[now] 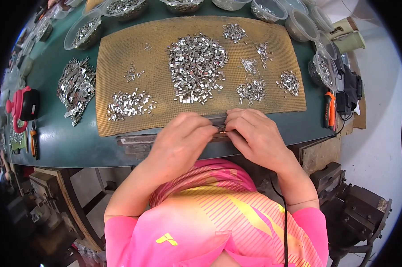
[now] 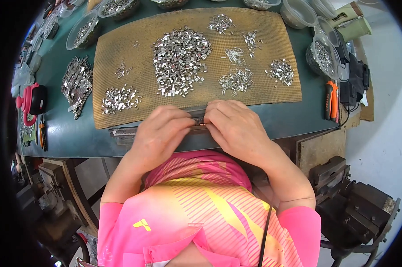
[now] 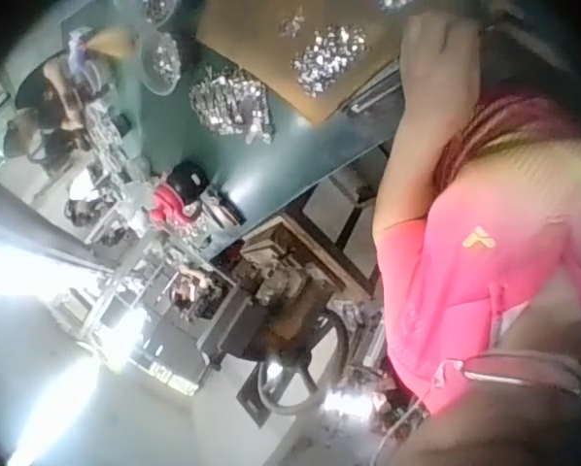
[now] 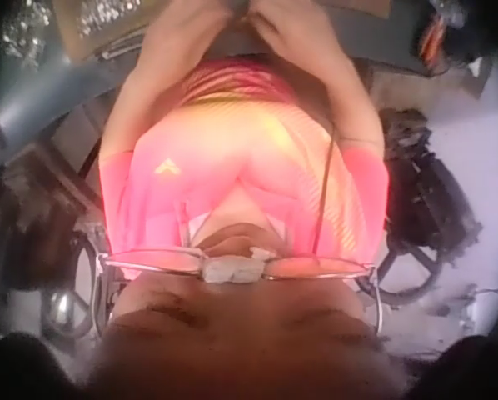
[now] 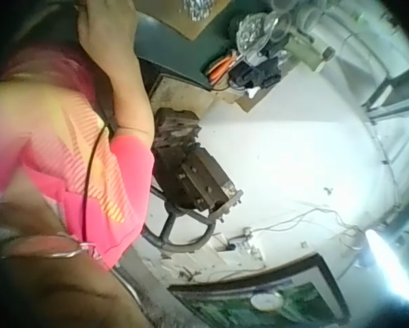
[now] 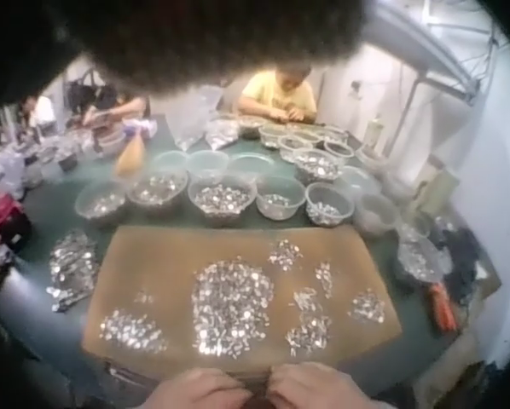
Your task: The person places small metal clips into a guide strip by hand, then uses a manual press machine to process them.
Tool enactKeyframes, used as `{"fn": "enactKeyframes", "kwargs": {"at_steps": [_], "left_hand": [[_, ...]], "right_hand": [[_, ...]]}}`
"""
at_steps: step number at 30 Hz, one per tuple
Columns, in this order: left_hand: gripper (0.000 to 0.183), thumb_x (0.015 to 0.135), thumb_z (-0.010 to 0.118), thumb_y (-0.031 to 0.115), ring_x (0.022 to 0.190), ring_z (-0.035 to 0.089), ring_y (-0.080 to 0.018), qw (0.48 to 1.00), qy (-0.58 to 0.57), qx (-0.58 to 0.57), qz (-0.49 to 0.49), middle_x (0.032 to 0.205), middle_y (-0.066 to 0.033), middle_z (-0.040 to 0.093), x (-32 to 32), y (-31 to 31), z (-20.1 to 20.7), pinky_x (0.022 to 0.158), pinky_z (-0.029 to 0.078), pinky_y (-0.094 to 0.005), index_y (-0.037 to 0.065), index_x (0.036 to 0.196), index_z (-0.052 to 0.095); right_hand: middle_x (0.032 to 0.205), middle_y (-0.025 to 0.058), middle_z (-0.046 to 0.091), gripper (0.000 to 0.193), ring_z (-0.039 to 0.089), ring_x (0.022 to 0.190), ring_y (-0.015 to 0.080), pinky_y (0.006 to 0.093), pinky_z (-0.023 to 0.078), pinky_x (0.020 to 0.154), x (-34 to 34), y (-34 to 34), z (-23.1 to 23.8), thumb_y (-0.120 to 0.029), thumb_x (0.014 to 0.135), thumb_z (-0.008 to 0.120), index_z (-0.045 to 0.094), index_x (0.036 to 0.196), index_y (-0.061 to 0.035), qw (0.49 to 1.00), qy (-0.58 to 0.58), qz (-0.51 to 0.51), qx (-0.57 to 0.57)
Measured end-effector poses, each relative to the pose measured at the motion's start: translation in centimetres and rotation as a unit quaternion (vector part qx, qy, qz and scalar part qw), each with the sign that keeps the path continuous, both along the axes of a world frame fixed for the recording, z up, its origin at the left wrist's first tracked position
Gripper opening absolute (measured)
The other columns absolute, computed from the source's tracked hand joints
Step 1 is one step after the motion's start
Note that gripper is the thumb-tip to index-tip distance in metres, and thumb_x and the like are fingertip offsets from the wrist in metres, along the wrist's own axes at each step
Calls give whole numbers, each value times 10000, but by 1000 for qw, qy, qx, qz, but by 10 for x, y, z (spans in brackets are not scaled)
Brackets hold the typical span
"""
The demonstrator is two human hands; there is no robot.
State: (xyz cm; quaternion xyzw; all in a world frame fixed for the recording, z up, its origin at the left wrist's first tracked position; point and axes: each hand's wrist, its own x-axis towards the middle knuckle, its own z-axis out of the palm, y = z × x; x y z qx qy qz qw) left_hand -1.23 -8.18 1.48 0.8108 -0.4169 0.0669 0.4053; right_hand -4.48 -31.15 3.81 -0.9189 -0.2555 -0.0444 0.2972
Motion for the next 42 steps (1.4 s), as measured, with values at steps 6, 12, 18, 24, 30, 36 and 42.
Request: {"fn": "enactKeyframes", "kwargs": {"at_steps": [6, 12, 18, 24, 30, 36, 42], "left_hand": [[207, 846, 743, -20, 870, 636, -302, 984, -6, 5, 176, 939, -109, 666, 5, 56, 6, 735, 508, -398, 32, 1045, 715], [205, 846, 733, -1, 809, 588, -286, 967, -36, 72, 240, 869, -80, 604, 5, 81, -3, 703, 478, -395, 64, 1041, 734], [161, 843, 721, 6, 822, 579, -283, 974, -15, 66, 216, 885, -67, 599, 5, 88, -5, 712, 475, -391, 72, 989, 728], [172, 858, 701, -4, 836, 604, -287, 978, 12, 15, 207, 900, -69, 634, 7, 98, -7, 722, 482, -394, 70, 1012, 718], [184, 856, 723, 24, 823, 613, -272, 976, -12, 31, 216, 882, -62, 632, 10, 91, -7, 711, 498, -389, 77, 1032, 720], [158, 833, 751, 56, 790, 604, -242, 969, -66, 60, 231, 829, -36, 592, 15, 83, -12, 657, 502, -363, 95, 978, 703], [145, 786, 735, 62, 754, 581, -228, 960, -104, 106, 235, 795, -35, 554, 15, 77, -10, 646, 499, -352, 104, 907, 665]], "right_hand": [[961, 82, 633, 195, 648, 902, 304, 418, 507, 801, 1, 6, 5, -103, 829, 759, 600, 935, -67, 1000, -11, -9, -21], [904, 71, 627, 159, 647, 837, 298, 412, 508, 736, 11, 13, 18, -124, 854, 750, 618, 935, -91, 997, -6, 1, -75], [881, 57, 638, 106, 665, 761, 281, 399, 529, 656, 49, 56, 16, -108, 875, 718, 646, 952, -97, 996, -54, 64, -26], [922, 64, 655, 132, 699, 787, 276, 400, 563, 654, 84, 88, -7, -91, 878, 663, 681, 1009, -98, 991, -70, 108, -35], [904, 82, 636, 115, 703, 786, 287, 413, 563, 645, 89, 87, -10, -112, 899, 662, 685, 1011, -97, 990, -42, 117, -67], [926, 66, 666, 103, 703, 794, 280, 398, 563, 660, 90, 92, -12, -134, 917, 699, 702, 1015, -100, 995, -21, 79, -58], [848, 59, 620, 87, 689, 741, 258, 391, 550, 599, 88, 101, -13, -154, 897, 714, 677, 949, -95, 987, -73, 84, -112]]}}
